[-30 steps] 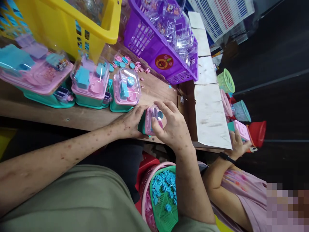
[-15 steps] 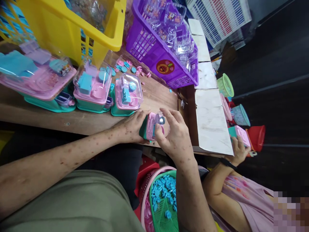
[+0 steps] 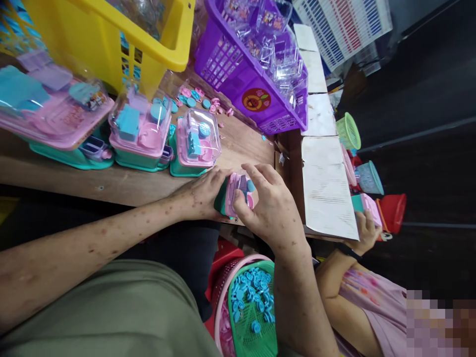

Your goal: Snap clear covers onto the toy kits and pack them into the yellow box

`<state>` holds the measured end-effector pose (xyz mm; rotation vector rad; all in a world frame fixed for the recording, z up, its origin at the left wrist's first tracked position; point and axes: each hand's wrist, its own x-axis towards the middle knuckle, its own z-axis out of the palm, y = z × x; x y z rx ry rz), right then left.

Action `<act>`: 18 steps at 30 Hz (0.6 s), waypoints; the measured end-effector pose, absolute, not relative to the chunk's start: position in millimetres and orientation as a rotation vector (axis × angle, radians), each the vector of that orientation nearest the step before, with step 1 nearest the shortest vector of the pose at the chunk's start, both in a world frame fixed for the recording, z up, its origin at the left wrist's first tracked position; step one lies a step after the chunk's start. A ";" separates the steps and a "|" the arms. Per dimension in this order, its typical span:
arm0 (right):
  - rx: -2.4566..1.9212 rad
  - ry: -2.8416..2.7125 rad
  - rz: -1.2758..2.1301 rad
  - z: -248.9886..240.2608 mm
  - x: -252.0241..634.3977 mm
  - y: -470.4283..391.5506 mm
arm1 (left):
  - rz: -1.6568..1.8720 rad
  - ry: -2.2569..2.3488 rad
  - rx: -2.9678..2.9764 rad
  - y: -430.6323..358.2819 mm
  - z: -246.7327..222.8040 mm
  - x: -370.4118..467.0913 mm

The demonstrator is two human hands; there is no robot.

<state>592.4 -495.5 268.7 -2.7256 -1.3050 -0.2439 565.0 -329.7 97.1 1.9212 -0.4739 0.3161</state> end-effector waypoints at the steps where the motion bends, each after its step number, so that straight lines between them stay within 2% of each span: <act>1: -2.728 -1.298 -0.227 269.6 592.6 -494.3 | 0.312 -0.473 1.924 -329.5 98.1 564.8; 14: -2.733 -1.215 -0.037 273.9 600.3 -488.1 | 0.313 -0.487 1.944 -328.4 96.9 565.0; 18: -2.690 -1.117 -0.021 259.5 597.4 -500.6 | 0.328 -0.481 1.905 -326.2 95.3 564.9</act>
